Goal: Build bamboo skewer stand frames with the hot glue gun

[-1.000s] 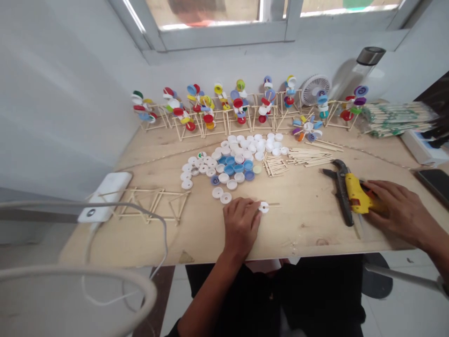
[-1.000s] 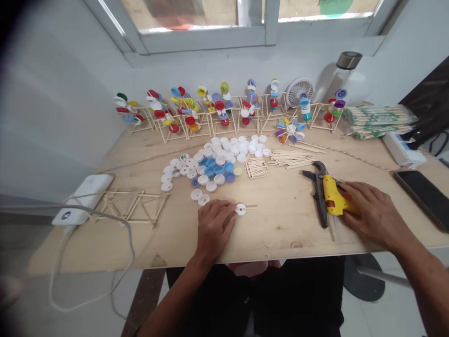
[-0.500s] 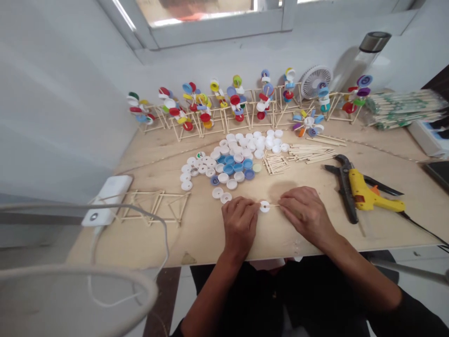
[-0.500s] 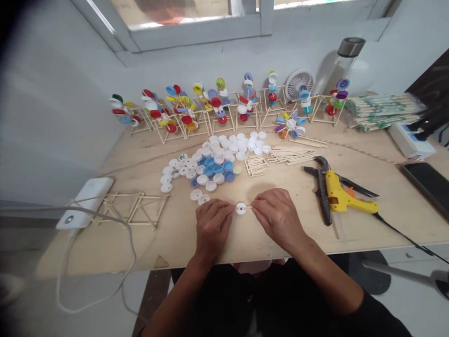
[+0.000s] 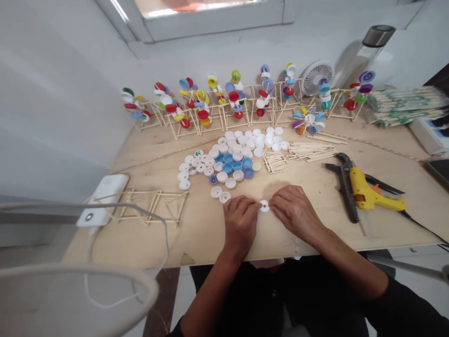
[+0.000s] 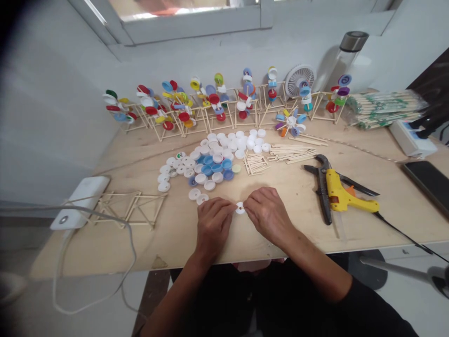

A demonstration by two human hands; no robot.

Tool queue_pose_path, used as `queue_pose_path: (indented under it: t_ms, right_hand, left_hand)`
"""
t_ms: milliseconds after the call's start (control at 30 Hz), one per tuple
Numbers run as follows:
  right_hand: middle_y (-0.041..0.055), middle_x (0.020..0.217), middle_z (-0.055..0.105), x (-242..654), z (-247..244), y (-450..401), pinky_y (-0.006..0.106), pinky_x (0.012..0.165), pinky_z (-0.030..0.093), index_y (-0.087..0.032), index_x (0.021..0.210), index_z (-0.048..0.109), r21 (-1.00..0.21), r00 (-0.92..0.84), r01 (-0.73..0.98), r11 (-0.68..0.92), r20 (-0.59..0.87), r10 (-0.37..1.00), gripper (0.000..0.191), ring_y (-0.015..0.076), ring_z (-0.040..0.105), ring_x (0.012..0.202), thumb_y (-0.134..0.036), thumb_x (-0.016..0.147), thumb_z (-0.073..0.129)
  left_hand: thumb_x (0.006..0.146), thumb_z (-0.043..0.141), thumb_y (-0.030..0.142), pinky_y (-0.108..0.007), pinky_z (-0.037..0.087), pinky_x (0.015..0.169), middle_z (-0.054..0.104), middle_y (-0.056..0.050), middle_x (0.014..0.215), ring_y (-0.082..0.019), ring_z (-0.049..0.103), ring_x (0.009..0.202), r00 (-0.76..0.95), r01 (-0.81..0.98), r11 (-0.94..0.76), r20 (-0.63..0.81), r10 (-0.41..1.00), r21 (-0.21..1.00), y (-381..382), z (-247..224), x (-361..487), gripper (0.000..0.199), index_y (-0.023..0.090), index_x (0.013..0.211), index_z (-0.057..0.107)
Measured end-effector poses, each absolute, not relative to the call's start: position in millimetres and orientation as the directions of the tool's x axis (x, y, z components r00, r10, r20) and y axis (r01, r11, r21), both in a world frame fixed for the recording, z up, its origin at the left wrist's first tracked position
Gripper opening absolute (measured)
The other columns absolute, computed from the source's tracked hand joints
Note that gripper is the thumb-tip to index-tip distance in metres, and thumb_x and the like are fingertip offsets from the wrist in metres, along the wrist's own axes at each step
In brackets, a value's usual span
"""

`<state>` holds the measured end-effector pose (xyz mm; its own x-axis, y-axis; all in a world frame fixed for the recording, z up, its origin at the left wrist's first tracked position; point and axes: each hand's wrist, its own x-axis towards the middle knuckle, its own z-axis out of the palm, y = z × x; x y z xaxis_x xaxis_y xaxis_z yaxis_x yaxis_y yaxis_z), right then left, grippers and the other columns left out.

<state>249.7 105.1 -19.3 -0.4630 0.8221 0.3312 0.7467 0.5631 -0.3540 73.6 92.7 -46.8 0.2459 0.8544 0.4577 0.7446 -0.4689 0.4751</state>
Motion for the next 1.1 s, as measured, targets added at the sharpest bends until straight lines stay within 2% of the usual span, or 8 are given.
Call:
queue_pose_path:
  t_ms: [733,1100]
  right_hand:
    - [0.0041,0.074,0.059,244.1,-24.6,106.8,0.032,0.076,0.031,-0.017,0.073,0.062,-0.260,-0.482,0.777,0.573,0.339,0.808,0.025,0.0179,0.046,0.078,-0.020,0.092,0.047]
    - [0.0041,0.073,0.059,243.5,-22.6,108.3,0.033,0.076,0.032,-0.017,0.073,0.063,-0.251,-0.493,0.773,0.583,0.341,0.801,0.026,0.0179,0.046,0.077,-0.020,0.093,0.046]
  left_hand:
    - [0.088,0.049,0.015,-0.038,0.036,0.080,0.068,-0.003,0.082,-0.020,0.056,0.085,0.256,0.735,-0.508,0.510,0.821,0.449,93.0,-48.0,73.5,0.019,0.020,0.086,0.067]
    - [0.087,0.051,0.014,-0.037,0.038,0.079,0.068,-0.004,0.081,-0.020,0.056,0.085,0.262,0.747,-0.528,0.551,0.793,0.404,93.1,-48.3,73.9,0.018,0.020,0.085,0.068]
